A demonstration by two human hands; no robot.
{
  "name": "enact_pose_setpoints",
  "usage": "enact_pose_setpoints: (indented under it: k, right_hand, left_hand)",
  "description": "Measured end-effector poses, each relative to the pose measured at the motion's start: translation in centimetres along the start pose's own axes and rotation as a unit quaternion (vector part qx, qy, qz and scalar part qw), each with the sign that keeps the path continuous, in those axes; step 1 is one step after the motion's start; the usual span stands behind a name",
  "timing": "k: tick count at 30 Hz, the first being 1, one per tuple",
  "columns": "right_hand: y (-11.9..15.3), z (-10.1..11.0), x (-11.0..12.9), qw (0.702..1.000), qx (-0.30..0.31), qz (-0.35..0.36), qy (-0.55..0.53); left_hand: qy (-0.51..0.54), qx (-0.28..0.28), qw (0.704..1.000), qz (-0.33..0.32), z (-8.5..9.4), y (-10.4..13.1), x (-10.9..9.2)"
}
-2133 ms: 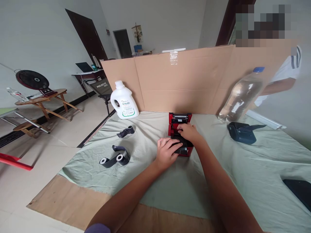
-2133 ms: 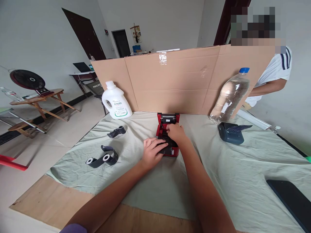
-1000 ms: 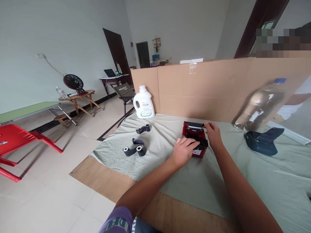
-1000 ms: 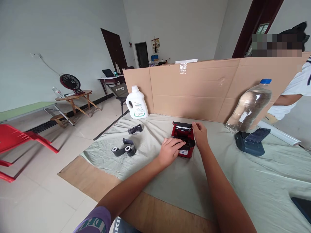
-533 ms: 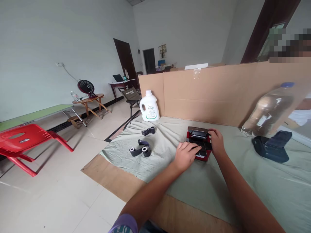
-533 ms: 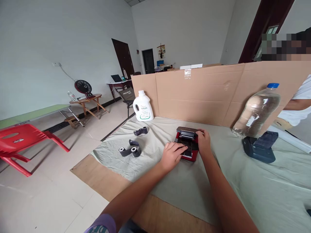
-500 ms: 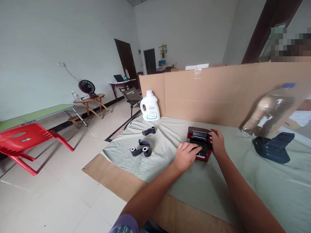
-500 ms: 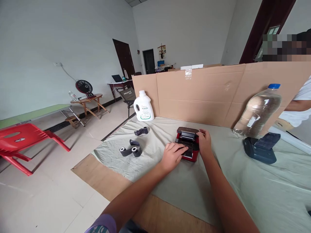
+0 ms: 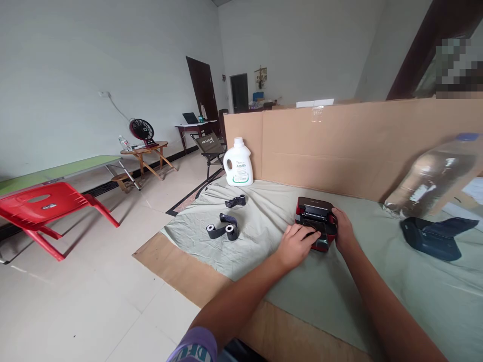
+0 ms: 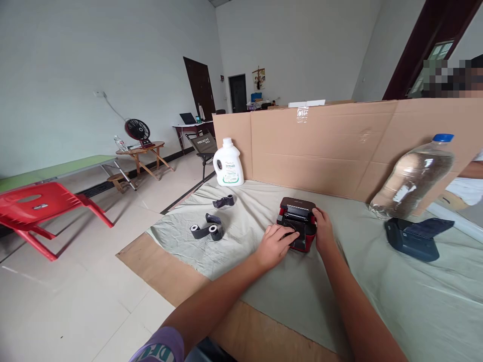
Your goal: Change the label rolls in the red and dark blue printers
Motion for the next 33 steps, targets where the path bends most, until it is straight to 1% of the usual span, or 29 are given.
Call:
enact_pose_setpoints:
  k: [2,6,10,13,16,19,21,23,26,28,33]
  right_hand:
    - [0.2,0.0,0.2,1.0,0.004,0.0,0.001]
    - [0.6,-0.4,0.6,0.999,0.027,-0.023,-0.004]
    - [0.9,-0.5,0.8,0.999,0.034,-0.032,0.006]
    - [1.2,-0.5,0.7,0.998,0.034,-0.046,0.0]
    - [1.6,-0.7,0.8,0.998,0.043,-0.042,-0.012]
    - [1.8,-0.9,1.0,0.998,0.052,-0.037,-0.014]
    - [2.0,-0.9,0.9,0.998,0.051,-0.042,-0.015]
    - [2.0,-0.9,0.8,0.997,0.051,-0.05,-0.022]
    - [2.1,-0.9,0.6,0.996,0.059,-0.052,-0.045]
    - [2.0,-0.9,0.4,0.995,0.062,-0.05,-0.055]
    - [1.9,-0.8,-0.1,0.996,0.077,-0.032,-0.021]
  left_hand:
    - [0.006,-0.009,1.0,-0.002,-0.2,0.2,0.0]
    - [0.017,-0.028,0.999,-0.005,-0.3,0.4,0.2]
    - [0.023,-0.025,0.999,-0.006,-0.3,0.5,0.2]
    - [0.004,-0.027,1.0,0.002,-0.4,0.6,0.0]
    - [-0.027,-0.05,0.998,0.029,0.0,0.7,0.1]
    - [-0.012,-0.072,0.994,0.077,0.9,0.5,1.0]
    - [0.022,-0.061,0.992,0.109,1.3,0.2,2.1]
    - [0.051,-0.031,0.989,0.136,1.5,-0.2,3.2]
    - [0.069,0.017,0.986,0.15,1.3,-0.4,4.4]
    - [0.069,0.028,0.986,0.147,1.1,-0.6,4.7]
    - [0.075,0.015,0.988,0.137,0.9,-1.0,4.4]
Point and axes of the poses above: each hand's wrist, its own y-axis away from the middle knuckle, its own z-axis out of the back of the hand, x = y × z, the point moved 5 cm from there along -y, towards the middle knuckle, and after that the axes turned 8 degrees about x, right-handed, at the moved point
